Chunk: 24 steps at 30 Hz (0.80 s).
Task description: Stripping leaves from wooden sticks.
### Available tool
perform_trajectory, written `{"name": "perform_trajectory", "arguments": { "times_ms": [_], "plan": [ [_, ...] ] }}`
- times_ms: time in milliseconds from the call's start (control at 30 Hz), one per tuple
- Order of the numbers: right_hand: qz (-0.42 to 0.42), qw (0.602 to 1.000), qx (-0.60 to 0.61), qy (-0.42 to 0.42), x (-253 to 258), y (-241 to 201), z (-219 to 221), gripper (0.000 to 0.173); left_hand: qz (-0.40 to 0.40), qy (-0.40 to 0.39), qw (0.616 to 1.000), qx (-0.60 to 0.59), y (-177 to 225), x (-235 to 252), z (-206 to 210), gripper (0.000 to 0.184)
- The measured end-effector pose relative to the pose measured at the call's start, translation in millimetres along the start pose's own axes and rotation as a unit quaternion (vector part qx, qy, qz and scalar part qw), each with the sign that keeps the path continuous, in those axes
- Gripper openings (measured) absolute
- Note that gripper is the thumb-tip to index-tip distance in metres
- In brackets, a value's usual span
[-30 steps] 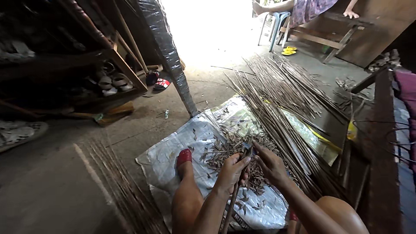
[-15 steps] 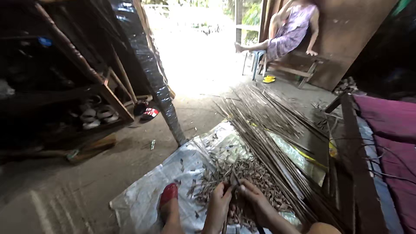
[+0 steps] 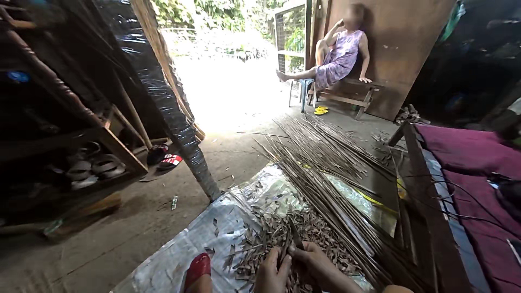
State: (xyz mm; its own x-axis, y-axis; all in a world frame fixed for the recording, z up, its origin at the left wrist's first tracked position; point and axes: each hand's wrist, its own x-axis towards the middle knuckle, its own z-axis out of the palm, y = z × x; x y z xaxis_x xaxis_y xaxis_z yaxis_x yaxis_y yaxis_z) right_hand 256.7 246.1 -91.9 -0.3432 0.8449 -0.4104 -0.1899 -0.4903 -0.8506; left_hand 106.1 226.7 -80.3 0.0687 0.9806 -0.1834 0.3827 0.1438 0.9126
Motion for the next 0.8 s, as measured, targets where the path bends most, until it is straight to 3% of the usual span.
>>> {"name": "perform_trajectory", "arguments": {
  "times_ms": [100, 267, 467, 600, 800],
  "plan": [
    [-0.013, 0.999, -0.031, -0.013, -1, -7, -2, 0.018, -0.016, -0.013, 1.000, -0.023, 2, 1, -5, 0.015],
    [-0.025, 0.982, -0.186, -0.019, 0, -13, -10, 0.015, -0.068, -0.072, 0.995, 0.006, -2, 7, -11, 0.020],
    [-0.044, 0.978, -0.203, -0.013, -4, -24, -24, 0.015, -0.165, -0.153, 0.960, -0.164, 0, 4, -11, 0.016],
    [-0.047, 0.983, -0.176, 0.014, 0, -20, -24, 0.014, -0.169, -0.121, 0.956, -0.208, 2, 2, -1, 0.011],
    [0.004, 0.985, -0.156, 0.068, 3, -11, -13, 0.024, -0.138, -0.094, 0.975, -0.143, 3, 1, 2, 0.015]
  ]
}}
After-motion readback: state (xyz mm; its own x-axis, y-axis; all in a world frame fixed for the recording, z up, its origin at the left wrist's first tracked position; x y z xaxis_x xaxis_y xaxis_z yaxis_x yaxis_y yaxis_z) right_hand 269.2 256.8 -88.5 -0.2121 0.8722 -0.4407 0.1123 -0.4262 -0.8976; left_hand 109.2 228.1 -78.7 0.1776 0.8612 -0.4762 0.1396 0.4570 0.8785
